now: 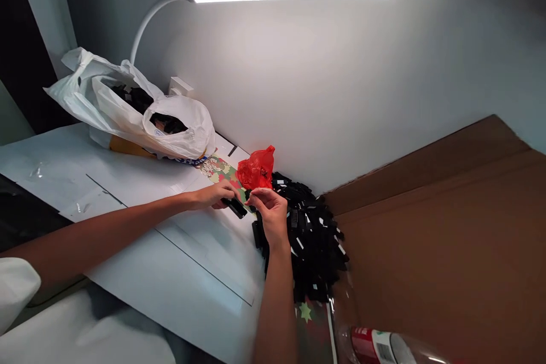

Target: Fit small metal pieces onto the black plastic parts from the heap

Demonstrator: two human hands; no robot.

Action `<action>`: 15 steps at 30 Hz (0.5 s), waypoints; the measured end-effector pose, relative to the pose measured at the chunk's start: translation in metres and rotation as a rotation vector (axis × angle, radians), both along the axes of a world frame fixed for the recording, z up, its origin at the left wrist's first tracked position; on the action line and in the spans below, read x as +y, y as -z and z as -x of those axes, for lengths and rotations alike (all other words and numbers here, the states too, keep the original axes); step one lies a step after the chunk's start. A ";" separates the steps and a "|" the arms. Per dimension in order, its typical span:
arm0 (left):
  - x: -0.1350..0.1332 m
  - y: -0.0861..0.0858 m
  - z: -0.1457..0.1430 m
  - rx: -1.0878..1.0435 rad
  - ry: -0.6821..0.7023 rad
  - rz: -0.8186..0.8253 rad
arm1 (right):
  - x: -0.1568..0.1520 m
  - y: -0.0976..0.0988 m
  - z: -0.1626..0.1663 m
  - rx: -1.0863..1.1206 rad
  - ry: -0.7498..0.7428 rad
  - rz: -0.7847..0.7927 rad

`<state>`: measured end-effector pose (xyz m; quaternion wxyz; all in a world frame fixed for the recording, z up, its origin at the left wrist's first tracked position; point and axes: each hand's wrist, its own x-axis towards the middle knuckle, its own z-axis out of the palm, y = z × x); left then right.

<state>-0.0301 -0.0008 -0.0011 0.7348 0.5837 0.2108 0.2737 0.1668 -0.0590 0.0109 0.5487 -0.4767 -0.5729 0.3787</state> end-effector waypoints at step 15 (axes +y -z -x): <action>0.014 0.000 -0.010 0.142 -0.180 0.027 | 0.000 0.009 -0.004 0.050 -0.165 -0.075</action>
